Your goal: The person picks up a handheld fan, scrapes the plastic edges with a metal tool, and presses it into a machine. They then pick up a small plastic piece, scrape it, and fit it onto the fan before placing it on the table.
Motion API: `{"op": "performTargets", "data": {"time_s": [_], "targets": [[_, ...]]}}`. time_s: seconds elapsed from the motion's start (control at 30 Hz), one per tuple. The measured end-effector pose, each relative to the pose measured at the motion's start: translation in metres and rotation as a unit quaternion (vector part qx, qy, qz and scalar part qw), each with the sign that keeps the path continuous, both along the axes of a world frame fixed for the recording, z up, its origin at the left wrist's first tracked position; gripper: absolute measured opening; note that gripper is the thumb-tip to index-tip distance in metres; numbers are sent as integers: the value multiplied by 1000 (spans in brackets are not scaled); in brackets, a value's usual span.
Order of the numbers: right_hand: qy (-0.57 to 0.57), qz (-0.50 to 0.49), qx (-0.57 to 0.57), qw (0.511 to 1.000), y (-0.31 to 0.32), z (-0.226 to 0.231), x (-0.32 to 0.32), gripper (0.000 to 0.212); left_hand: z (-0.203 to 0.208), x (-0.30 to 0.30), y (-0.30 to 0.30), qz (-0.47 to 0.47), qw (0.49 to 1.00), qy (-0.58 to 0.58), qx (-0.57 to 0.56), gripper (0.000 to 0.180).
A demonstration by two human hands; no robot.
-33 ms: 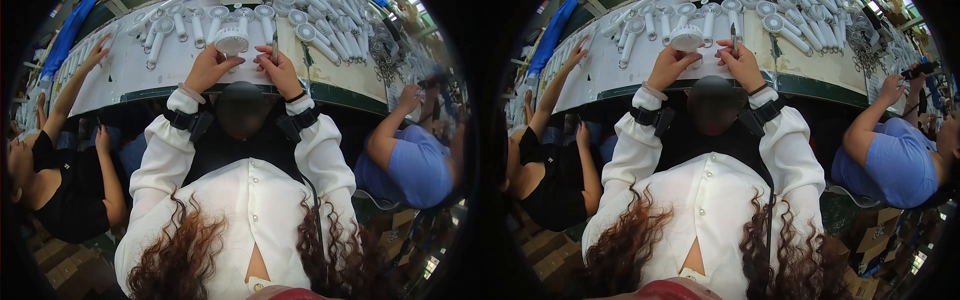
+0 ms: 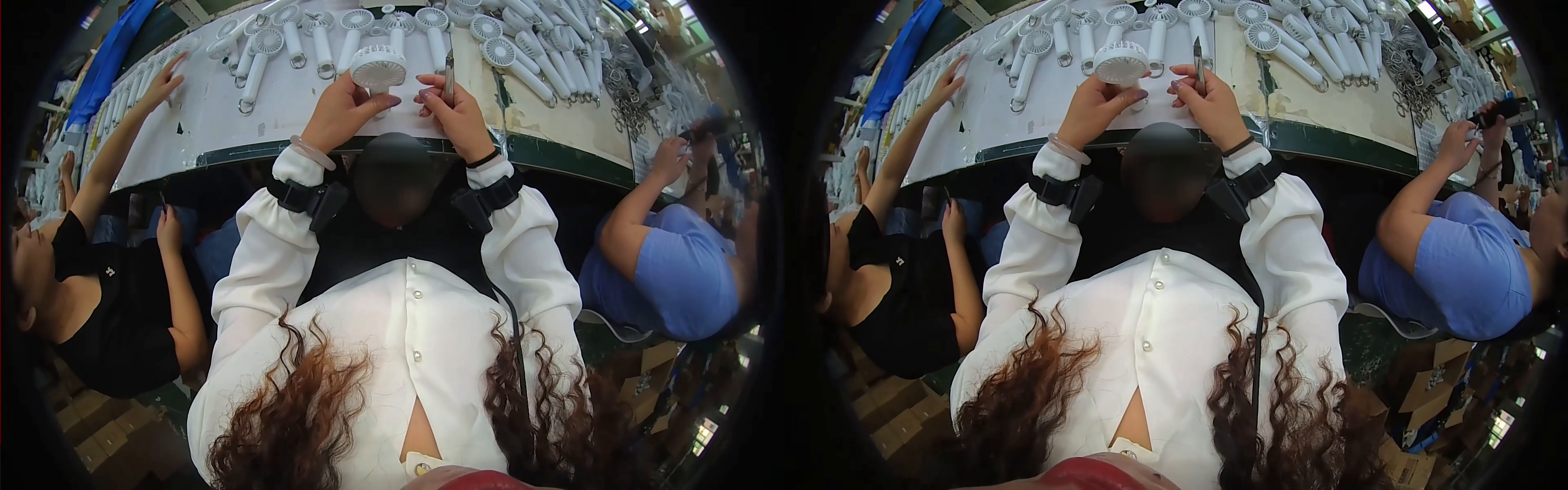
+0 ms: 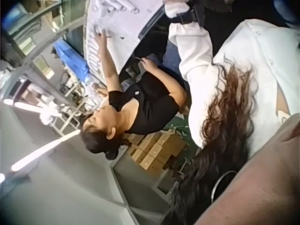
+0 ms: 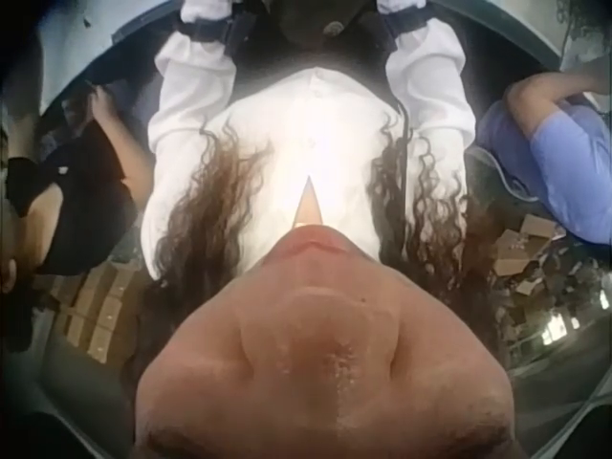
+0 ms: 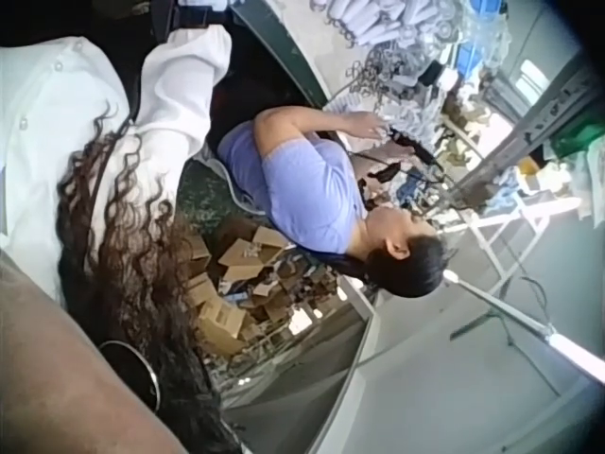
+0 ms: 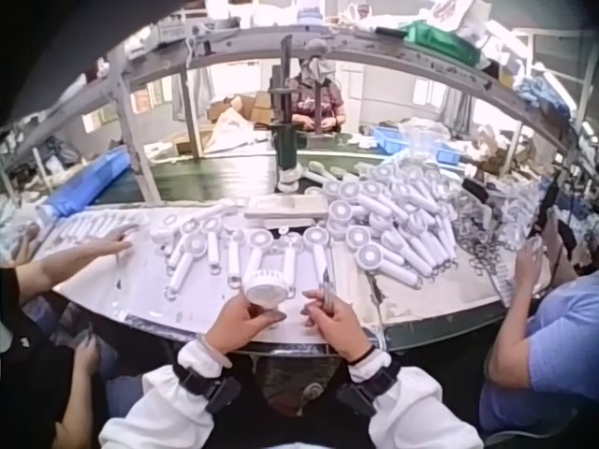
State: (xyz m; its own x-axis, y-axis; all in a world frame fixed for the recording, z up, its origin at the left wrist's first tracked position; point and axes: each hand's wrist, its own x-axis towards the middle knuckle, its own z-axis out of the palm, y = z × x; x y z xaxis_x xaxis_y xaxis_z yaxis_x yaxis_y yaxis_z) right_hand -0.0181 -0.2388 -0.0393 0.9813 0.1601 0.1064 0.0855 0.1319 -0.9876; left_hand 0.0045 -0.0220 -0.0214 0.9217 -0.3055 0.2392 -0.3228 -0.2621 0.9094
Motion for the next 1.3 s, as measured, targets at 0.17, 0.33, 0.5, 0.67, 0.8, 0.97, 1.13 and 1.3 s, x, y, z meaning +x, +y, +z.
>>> {"op": "performTargets", "data": {"time_s": [0.17,0.33,0.5,0.67,0.8,0.97,1.13,1.3], "targets": [[-13,2,3,1000,-1,-2,0,32,7,-10,3,-5,999,22,38,46],[-14,5,3,1000,-2,-2,-1,32,4,-8,1,0,999,29,34,40],[-18,5,-5,1000,-1,-1,-1,32,5,-1,0,19,998,53,17,38],[-22,-1,-7,1000,-1,-3,-2,32,3,7,-13,35,998,0,58,39],[-19,-1,7,1000,0,-3,0,32,-2,-6,-14,55,995,-20,76,38],[-15,-3,12,1000,-2,-4,-3,31,-6,-8,-13,41,997,-7,58,37],[-20,-2,14,1000,-2,-2,-2,31,-5,-9,-8,31,997,-8,76,37],[-21,0,12,1000,-3,-2,-2,30,-1,-11,-10,37,995,-16,90,39]]}}
